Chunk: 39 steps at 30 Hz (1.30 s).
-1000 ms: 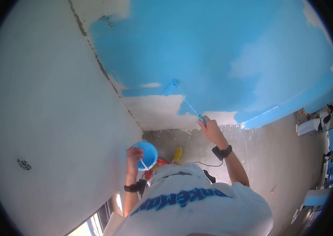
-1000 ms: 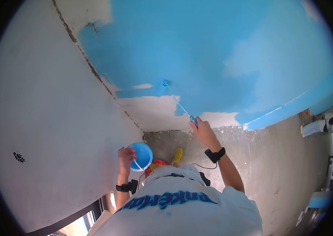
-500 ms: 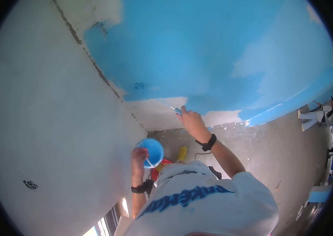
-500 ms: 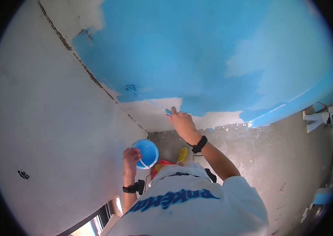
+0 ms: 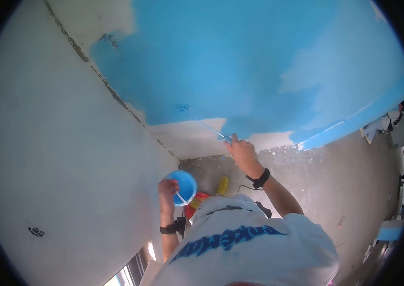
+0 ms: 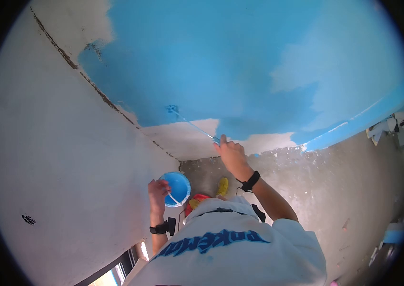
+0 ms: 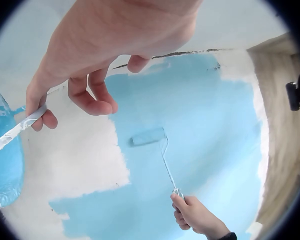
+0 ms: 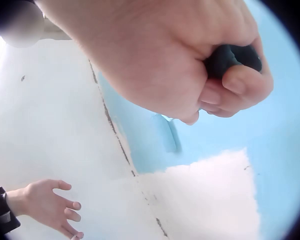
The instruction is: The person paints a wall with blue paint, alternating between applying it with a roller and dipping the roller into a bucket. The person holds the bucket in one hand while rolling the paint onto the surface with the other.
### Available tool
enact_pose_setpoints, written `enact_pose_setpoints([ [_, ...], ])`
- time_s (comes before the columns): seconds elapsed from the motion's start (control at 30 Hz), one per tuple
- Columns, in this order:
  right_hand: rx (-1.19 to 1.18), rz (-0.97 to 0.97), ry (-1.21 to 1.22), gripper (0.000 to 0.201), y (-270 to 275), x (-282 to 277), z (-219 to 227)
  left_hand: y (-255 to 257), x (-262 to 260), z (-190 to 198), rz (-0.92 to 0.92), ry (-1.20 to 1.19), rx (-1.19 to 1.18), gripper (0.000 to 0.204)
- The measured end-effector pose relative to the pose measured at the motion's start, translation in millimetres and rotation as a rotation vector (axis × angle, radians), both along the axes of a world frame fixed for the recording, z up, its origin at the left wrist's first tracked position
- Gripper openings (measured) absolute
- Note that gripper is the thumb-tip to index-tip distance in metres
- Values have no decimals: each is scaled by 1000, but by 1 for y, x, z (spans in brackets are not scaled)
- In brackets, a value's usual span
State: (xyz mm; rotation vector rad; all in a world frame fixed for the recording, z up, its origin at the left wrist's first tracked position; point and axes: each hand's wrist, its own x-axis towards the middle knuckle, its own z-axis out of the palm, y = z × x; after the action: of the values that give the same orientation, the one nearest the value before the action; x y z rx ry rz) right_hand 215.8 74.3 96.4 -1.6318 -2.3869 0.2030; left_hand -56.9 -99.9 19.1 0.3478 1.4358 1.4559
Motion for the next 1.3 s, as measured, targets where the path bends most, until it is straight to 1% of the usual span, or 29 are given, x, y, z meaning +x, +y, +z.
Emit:
enact_pose_setpoints([
  [0.03, 4, -66, -34, 37, -4, 16, 0, 1, -2, 2, -27, 4, 2, 48],
  [0.07, 6, -71, -38, 37, -10, 30, -2, 1, -4, -1, -53, 7, 4, 48],
  [0.13, -22, -170, -27, 37, -17, 51, -5, 2, -2, 0, -40, 8, -9, 48],
  [0.27, -91, -279, -8, 38, -38, 67, -11, 1, -4, -6, -64, 8, -21, 48],
  [0.3, -77, -296, 64, 38, -53, 61, -37, 1, -14, -32, -94, 7, 3, 48],
  [0.33, -88, -291, 134, 38, -59, 59, -45, 1, -17, -34, -120, -17, 16, 48],
  [0.37, -88, -298, 137, 38, -66, 57, -54, 1, -19, -36, -147, -40, 30, 48],
  [0.4, -128, -229, 310, 39, -72, 55, -65, -1, -19, -38, -151, -35, 32, 48],
  [0.43, -169, -157, 482, 41, -74, 50, -65, -1, -20, -38, -150, -46, 30, 48],
  [0.47, -169, -160, 487, 41, -77, 46, -63, -1, -21, -38, -149, -56, 26, 49],
  [0.53, -784, -278, 912, 43, -88, 33, -36, 0, -22, -40, -152, -60, 23, 49],
  [0.57, -787, -279, 917, 43, -90, 30, -22, -1, -22, -39, -140, -69, 14, 49],
  [0.63, -1232, -316, 1308, 40, -87, 25, 2, -3, -23, -41, -133, -75, 18, 48],
  [0.67, -1236, -316, 1312, 40, -85, 25, 11, -3, -23, -40, -128, -82, 29, 48],
  [0.73, -1458, -298, 1500, 42, -78, 24, 29, -2, -24, -39, -142, -76, 29, 47],
  [0.77, -1466, -298, 1499, 42, -73, 24, 37, -2, -24, -38, -152, -76, 27, 46],
  [0.83, -1574, -275, 1622, 42, -66, 28, 51, -2, -24, -34, -155, -70, 14, 46],
  [0.9, -1626, -267, 1658, 40, -59, 31, 61, 0, -24, -30, -156, -65, 2, 46],
  [0.97, -1684, -264, 1689, 39, -53, 32, 69, 0, -22, -24, -149, -73, -17, 47],
  [1.03, -1885, -219, 1813, 36, -47, 28, 72, 1, -22, -23, -131, -87, -10, 44],
  [1.07, -1895, -220, 1804, 36, -42, 24, 73, 0, -21, -21, -113, -104, -6, 42],
  [1.1, -1937, -243, 1902, 34, -36, 20, 76, 0, -19, -17, -105, -104, -13, 42],
  [1.13, -1972, -267, 2001, 31, -31, 16, 76, -1, -17, -14, -104, -103, -10, 42],
  [1.17, -1979, -271, 1997, 31, -25, 13, 71, -1, -17, -12, -104, -100, -5, 42],
  [1.23, -2265, -415, 2229, 27, -8, 5, 53, -1, -16, -10, -83, -106, -10, 41],
  [1.3, -2284, -412, 2186, 27, 0, -10, 28, -2, -15, -9, -61, -108, -15, 41],
])
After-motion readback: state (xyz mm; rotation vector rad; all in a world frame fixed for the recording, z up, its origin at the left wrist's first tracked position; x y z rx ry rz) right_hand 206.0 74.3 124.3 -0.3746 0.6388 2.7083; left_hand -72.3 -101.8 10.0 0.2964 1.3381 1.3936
